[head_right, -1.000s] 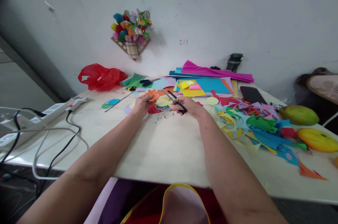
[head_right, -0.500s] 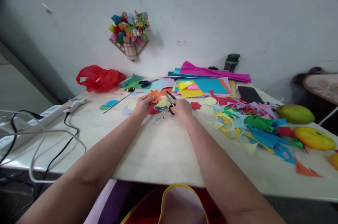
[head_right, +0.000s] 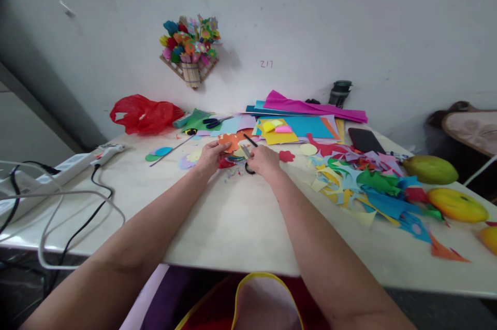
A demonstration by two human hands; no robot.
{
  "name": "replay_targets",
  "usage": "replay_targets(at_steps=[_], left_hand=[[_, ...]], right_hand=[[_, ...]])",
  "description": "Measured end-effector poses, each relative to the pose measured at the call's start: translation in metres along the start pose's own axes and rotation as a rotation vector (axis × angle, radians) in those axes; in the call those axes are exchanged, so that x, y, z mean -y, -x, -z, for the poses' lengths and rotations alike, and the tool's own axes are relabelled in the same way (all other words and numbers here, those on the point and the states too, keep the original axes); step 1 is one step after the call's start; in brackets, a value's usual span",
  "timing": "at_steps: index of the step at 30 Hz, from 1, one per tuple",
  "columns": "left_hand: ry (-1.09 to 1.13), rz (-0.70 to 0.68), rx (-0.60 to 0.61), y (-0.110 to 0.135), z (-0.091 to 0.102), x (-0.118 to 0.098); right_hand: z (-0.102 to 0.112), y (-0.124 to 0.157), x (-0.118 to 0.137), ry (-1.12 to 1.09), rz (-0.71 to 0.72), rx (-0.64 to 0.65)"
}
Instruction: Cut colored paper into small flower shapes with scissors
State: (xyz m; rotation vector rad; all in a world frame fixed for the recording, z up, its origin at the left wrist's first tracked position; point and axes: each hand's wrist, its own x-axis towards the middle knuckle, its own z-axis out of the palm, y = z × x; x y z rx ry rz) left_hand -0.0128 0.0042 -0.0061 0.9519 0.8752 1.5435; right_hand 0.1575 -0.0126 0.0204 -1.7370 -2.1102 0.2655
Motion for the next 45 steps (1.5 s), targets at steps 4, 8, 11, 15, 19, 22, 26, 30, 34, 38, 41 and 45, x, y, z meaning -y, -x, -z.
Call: replay_targets(at_steps=[4,8,11,15,19,22,26,30,34,38,41,45], left_hand=[[0.005,0.01,0.017,0.001,-0.001,0.0],[-0.009,0.007,0.022,0.001,0.0,0.001],[-0.009,-0.003,0.017,0.0,0.0,0.003],[-0.021,0.0,0.033,0.001,-0.001,0.003],[-0.02,0.002,0.053,0.002,-0.002,0.003],[-0.009,-0.002,0.079,0.003,-0.002,0.004],[0.004,0.014,0.107,0.004,-0.002,0.005],[0.006,0.031,0.104,0.004,-0.002,0.005],[0.001,0.037,0.11,0.005,-0.003,0.005],[-0.005,0.039,0.123,0.006,-0.004,0.004],[-0.007,0.034,0.107,0.006,-0.004,0.003],[0.006,0.033,0.071,0.005,-0.004,0.002]], right_hand=[[-0.01,-0.002,0.003,-0.678,-0.15,0.033],[-0.015,0.001,0.01,-1.1,-0.228,0.139],[-0.017,0.001,0.013,-1.218,-0.211,0.169],[-0.021,-0.002,0.009,-1.28,-0.208,0.158],[-0.026,-0.006,0.006,-1.319,-0.212,0.168],[-0.027,-0.006,0.008,-1.322,-0.262,0.135],[-0.025,-0.005,0.012,-1.332,-0.289,0.13],[-0.024,-0.005,0.013,-1.326,-0.297,0.126],[-0.024,-0.006,0.013,-1.32,-0.291,0.14],[-0.025,-0.006,0.012,-1.316,-0.283,0.144],[-0.027,-0.007,0.011,-1.304,-0.27,0.146],[-0.029,-0.008,0.01,-1.228,-0.23,0.139]])
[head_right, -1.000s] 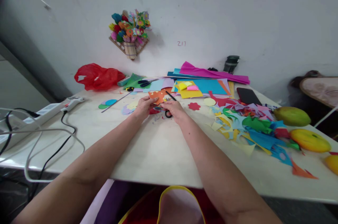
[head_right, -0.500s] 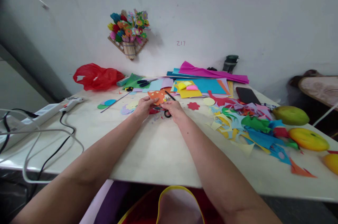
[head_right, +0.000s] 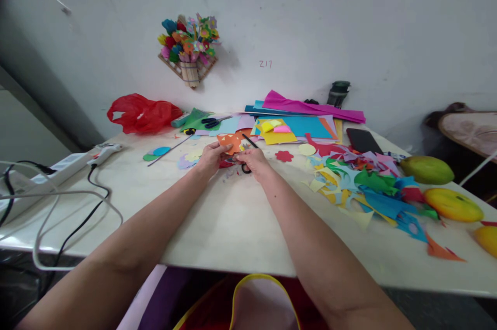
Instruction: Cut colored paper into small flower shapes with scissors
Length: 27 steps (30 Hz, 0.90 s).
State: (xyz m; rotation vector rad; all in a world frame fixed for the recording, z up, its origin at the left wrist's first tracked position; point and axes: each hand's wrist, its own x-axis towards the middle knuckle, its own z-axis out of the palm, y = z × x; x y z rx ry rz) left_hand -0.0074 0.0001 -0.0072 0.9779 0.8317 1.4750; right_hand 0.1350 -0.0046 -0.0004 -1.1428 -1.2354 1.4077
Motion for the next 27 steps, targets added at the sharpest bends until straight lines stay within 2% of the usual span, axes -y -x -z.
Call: replay_targets(at_steps=[5,10,12,15,18,22,27], left_hand=[[0.031,-0.011,-0.043,-0.002,0.002,0.0],[0.023,-0.005,-0.039,-0.003,0.005,-0.003],[0.026,0.001,-0.035,-0.003,0.006,-0.003],[0.036,-0.002,-0.047,-0.004,0.007,-0.003],[0.028,0.002,-0.061,-0.005,0.007,-0.002],[0.015,0.008,-0.058,-0.005,0.009,-0.002],[0.018,0.009,-0.047,-0.006,0.01,-0.001]], right_hand=[[0.001,0.001,0.001,0.235,0.075,-0.004],[0.01,0.007,0.01,0.799,0.268,-0.151],[0.014,0.01,0.014,1.037,0.276,-0.221],[0.02,0.014,0.019,1.282,0.227,-0.215],[0.021,0.016,0.021,1.399,0.159,-0.147],[0.017,0.019,0.025,1.449,0.1,-0.088],[0.009,0.024,0.028,1.491,0.097,-0.089]])
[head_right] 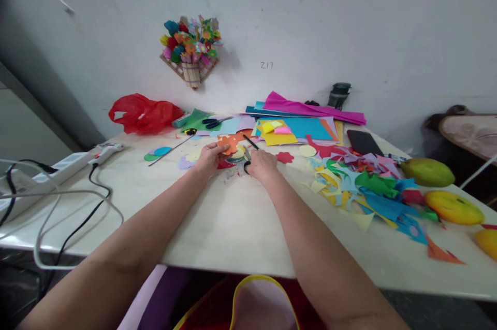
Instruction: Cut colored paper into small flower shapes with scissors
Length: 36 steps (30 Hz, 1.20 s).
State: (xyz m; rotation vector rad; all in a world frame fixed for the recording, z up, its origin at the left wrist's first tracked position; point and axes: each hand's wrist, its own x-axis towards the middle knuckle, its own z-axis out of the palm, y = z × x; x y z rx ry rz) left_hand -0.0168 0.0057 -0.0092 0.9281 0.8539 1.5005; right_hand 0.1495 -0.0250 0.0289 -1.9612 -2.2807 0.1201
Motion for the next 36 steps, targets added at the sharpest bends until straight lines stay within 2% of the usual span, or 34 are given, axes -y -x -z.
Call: replay_targets(at_steps=[6,11,14,17,20,22,36], left_hand=[[-0.001,0.007,0.022,0.0,0.001,0.0],[-0.004,0.03,0.027,-0.001,0.002,0.001],[-0.006,0.041,0.027,-0.002,0.003,0.002],[-0.002,0.043,0.032,-0.003,0.004,0.003],[0.008,0.037,0.044,-0.004,0.004,0.004],[0.012,0.034,0.051,-0.003,0.004,0.004],[0.049,-0.005,-0.014,-0.001,0.005,-0.001]], right_hand=[[-0.001,-0.006,-0.007,-0.035,-0.008,-0.056],[-0.003,-0.016,-0.023,-0.233,-0.103,-0.072],[-0.005,-0.021,-0.03,-0.505,-0.164,-0.094],[-0.006,-0.024,-0.033,-0.998,-0.212,-0.112],[-0.005,-0.025,-0.033,-1.394,-0.181,-0.06],[-0.006,-0.025,-0.034,-1.503,-0.139,-0.012],[-0.005,-0.011,-0.036,-1.384,0.1,0.292]])
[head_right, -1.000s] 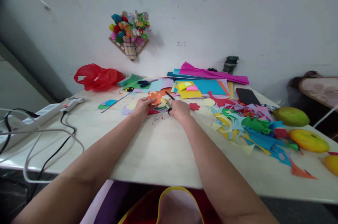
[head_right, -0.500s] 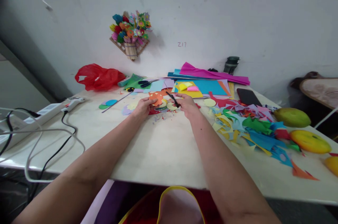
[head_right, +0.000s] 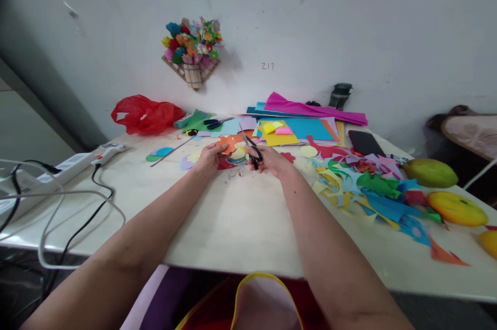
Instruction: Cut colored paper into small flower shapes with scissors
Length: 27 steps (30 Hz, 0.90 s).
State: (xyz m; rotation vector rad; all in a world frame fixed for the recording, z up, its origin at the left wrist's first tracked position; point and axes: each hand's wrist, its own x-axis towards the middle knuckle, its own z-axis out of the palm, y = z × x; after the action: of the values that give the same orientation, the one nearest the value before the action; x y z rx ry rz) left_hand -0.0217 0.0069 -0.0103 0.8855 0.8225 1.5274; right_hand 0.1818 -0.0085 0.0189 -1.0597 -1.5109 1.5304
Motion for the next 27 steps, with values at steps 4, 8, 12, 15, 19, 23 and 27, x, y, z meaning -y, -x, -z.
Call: replay_targets(at_steps=[4,8,12,15,19,23,27], left_hand=[[0.004,-0.01,-0.023,0.001,0.0,-0.001],[0.012,-0.005,-0.045,0.001,-0.001,-0.002],[0.006,0.002,-0.051,0.001,0.0,-0.001],[0.002,0.01,-0.042,0.001,0.0,-0.001],[0.008,0.014,-0.038,0.0,0.0,-0.001],[0.015,0.011,-0.043,0.0,0.0,0.0],[0.019,0.013,-0.04,0.0,-0.001,0.0]], right_hand=[[0.0,-0.001,-0.001,0.07,-0.018,0.079],[-0.001,0.001,0.0,0.098,-0.031,0.112],[-0.003,0.001,-0.001,0.166,-0.029,0.132],[-0.006,0.0,-0.003,0.198,-0.024,0.147],[-0.011,-0.001,-0.003,0.203,-0.029,0.142],[-0.014,-0.002,-0.004,0.178,-0.026,0.135],[-0.015,-0.004,-0.006,0.165,-0.016,0.125]])
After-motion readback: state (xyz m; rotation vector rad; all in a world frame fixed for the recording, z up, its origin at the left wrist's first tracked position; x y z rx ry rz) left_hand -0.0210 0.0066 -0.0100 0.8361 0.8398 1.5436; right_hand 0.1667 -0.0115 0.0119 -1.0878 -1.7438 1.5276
